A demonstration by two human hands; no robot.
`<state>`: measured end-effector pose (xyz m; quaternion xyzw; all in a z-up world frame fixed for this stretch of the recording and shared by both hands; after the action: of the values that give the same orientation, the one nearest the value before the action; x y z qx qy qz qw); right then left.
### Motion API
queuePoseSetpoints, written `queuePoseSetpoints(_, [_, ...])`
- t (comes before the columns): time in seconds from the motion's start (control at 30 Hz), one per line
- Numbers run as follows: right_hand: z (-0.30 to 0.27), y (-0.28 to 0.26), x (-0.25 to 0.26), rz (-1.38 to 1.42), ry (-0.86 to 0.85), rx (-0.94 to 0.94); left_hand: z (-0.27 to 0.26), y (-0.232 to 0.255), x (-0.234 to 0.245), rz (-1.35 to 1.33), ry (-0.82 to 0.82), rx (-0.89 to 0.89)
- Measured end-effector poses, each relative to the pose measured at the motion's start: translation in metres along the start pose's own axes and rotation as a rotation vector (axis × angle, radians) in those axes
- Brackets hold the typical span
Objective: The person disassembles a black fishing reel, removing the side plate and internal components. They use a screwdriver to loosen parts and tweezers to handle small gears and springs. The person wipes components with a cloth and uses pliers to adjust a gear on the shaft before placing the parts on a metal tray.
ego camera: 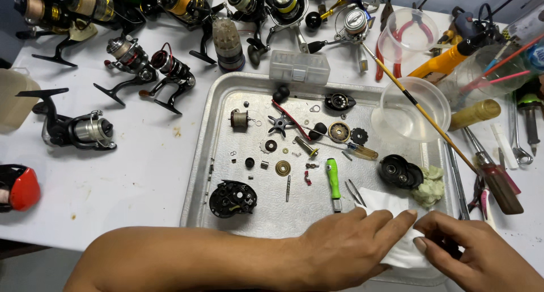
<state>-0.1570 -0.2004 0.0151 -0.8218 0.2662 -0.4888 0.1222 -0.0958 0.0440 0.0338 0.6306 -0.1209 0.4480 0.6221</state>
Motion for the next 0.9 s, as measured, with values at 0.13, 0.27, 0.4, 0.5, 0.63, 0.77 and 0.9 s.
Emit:
queuePoseSetpoints(0.13, [-0.004,0.005,0.006,0.066,0.066,0.052,0.001,-0.008,-0.009,0.1,0.147,-0.128])
queuePoseSetpoints(0.27, [0.0,0.025,-0.001,0.137,0.039,-0.05,0.006,-0.022,-0.01,-0.043,0.159,-0.162])
queuePoseSetpoints(0.4, [0.003,-0.008,-0.009,-0.244,-0.052,-0.233,0.013,-0.027,-0.02,-0.073,0.252,-0.232])
queuePoseSetpoints(0.5, [0.012,0.021,-0.019,-0.203,-0.016,-0.111,0.016,-0.026,-0.029,-0.071,0.283,-0.244])
queuePoseSetpoints(0.63, [0.013,0.029,-0.017,-0.132,0.039,0.026,0.018,-0.022,-0.028,-0.148,0.222,-0.307])
queuePoseSetpoints(0.77, [0.014,0.034,-0.014,-0.239,0.02,-0.031,0.016,-0.017,-0.02,-0.204,0.19,-0.273])
queuePoseSetpoints(0.9, [0.018,0.07,-0.02,-0.331,0.027,0.005,0.022,-0.027,-0.028,-0.072,0.195,-0.205])
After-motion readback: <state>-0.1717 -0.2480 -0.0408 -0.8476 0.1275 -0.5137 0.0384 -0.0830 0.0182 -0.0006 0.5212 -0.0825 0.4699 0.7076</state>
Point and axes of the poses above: each hand's wrist, its own z-axis towards the middle knuckle, its own x-axis out of the back of the hand, y = z × x, the point moved 3 cm from there along z, towards the middle knuckle, and after that the axes turned 3 degrees about z, right-handed, at the moved point
